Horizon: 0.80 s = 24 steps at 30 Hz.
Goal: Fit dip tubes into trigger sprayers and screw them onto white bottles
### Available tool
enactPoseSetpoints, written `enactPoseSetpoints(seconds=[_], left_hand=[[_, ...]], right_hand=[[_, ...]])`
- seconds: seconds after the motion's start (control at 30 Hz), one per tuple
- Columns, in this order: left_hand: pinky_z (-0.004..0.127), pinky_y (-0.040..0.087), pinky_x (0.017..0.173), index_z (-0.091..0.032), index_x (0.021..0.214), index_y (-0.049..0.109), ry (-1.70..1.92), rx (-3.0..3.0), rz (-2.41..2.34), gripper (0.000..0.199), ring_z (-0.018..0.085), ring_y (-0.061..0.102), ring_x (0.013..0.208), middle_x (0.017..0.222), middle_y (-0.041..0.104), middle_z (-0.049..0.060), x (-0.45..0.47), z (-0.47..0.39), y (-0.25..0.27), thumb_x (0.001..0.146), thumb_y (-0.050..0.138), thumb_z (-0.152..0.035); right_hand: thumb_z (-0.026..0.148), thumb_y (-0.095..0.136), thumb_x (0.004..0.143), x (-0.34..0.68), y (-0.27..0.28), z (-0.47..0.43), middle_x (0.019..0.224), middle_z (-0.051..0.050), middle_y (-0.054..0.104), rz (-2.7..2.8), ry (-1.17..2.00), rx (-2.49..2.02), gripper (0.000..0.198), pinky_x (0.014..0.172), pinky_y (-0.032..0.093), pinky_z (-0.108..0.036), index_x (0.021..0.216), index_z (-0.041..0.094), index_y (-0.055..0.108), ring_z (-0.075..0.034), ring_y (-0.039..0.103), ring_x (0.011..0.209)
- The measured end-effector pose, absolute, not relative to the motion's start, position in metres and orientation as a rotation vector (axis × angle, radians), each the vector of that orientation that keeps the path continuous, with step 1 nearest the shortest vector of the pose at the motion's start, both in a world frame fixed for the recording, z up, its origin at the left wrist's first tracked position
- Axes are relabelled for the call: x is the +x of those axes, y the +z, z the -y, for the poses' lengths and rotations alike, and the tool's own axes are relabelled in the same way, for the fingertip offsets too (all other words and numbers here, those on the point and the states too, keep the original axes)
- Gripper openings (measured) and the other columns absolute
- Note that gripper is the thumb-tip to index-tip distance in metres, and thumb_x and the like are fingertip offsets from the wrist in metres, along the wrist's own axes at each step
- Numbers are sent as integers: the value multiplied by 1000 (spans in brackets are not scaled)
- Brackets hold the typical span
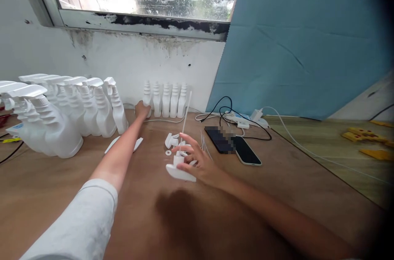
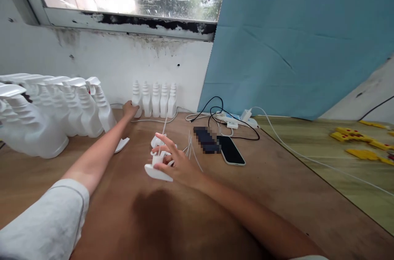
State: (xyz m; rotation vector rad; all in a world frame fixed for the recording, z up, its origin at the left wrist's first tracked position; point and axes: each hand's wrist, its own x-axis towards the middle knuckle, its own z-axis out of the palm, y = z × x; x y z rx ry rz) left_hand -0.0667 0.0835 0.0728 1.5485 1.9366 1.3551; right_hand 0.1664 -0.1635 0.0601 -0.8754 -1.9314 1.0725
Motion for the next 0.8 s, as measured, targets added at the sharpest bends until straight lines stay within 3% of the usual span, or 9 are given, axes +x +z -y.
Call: enactPoseSetpoints(seconds=[0.07, 0.1, 0.17, 0.3, 0.47, 0.6, 0.67, 0.73, 0.8], left_hand=[[39, 44, 93, -9, 110, 57, 1429, 1583, -1934, 33, 32, 59, 110, 114, 64, 20, -66, -69, 79, 79, 60, -21], [38, 43, 94, -10, 115, 55, 1474, 1608, -1922, 36, 30, 58, 111, 116, 63, 19, -66, -60, 82, 81, 57, -23], [34, 42, 95, -12, 122, 52, 1552, 1670, -1879, 40, 26, 57, 110, 118, 63, 14, -63, -37, 88, 84, 53, -24], [30, 46, 87, -16, 124, 53, 1575, 1911, -1549, 45, 22, 59, 98, 108, 65, 7, -60, 30, 91, 80, 56, -24], [30, 48, 87, -15, 124, 52, 1355, 2049, -1038, 47, 22, 59, 101, 114, 63, 8, -65, 116, 79, 83, 57, -38], [34, 45, 95, -18, 124, 53, 1212, 2094, -991, 44, 24, 57, 108, 121, 62, 9, -72, 144, 59, 83, 59, -35], [35, 45, 96, -18, 124, 53, 1196, 2066, -979, 44, 24, 56, 108, 120, 61, 9, -75, 147, 48, 84, 59, -35], [35, 46, 96, -17, 125, 52, 1202, 1994, -947, 44, 24, 57, 108, 120, 61, 10, -75, 147, 40, 86, 58, -38], [35, 47, 95, -16, 124, 52, 1199, 1924, -898, 45, 25, 58, 108, 122, 60, 11, -75, 148, 34, 87, 57, -41]], right_hand=[[26, 57, 88, 175, 79, 161, 117, -8, 62, 1890, 1014, -861, 35, 56, 46, -19, 123, 24, 59, -8, 57, 69], [24, 52, 90, 179, 88, 160, 117, -8, 63, 1822, 1034, -836, 30, 59, 48, -21, 117, 22, 64, -10, 59, 73], [19, 47, 87, 188, 109, 158, 121, -7, 63, 1654, 1168, -734, 39, 65, 53, -26, 123, 24, 63, -15, 63, 84], [16, 62, 73, 203, 157, 157, 121, -2, 65, 1401, 1212, -657, 48, 71, 58, -31, 120, 28, 64, -19, 66, 99], [8, 56, 73, 217, 209, 170, 119, 5, 65, 1121, 1099, -530, 36, 74, 57, -24, 102, 26, 66, -12, 67, 101], [-1, 54, 77, 235, 219, 182, 124, -4, 63, 960, 1339, 73, 58, 83, 58, -28, 130, 22, 51, -15, 68, 104], [-4, 55, 79, 243, 219, 187, 128, -4, 60, 841, 1554, 332, 63, 91, 54, -33, 133, 27, 48, -17, 65, 110], [-2, 52, 85, 246, 220, 190, 123, 1, 63, 814, 1514, 215, 51, 87, 54, -29, 123, 32, 55, -11, 66, 105], [8, 52, 91, 243, 222, 192, 103, 4, 70, 909, 1203, -149, 26, 70, 54, -22, 103, 28, 63, -7, 69, 86]])
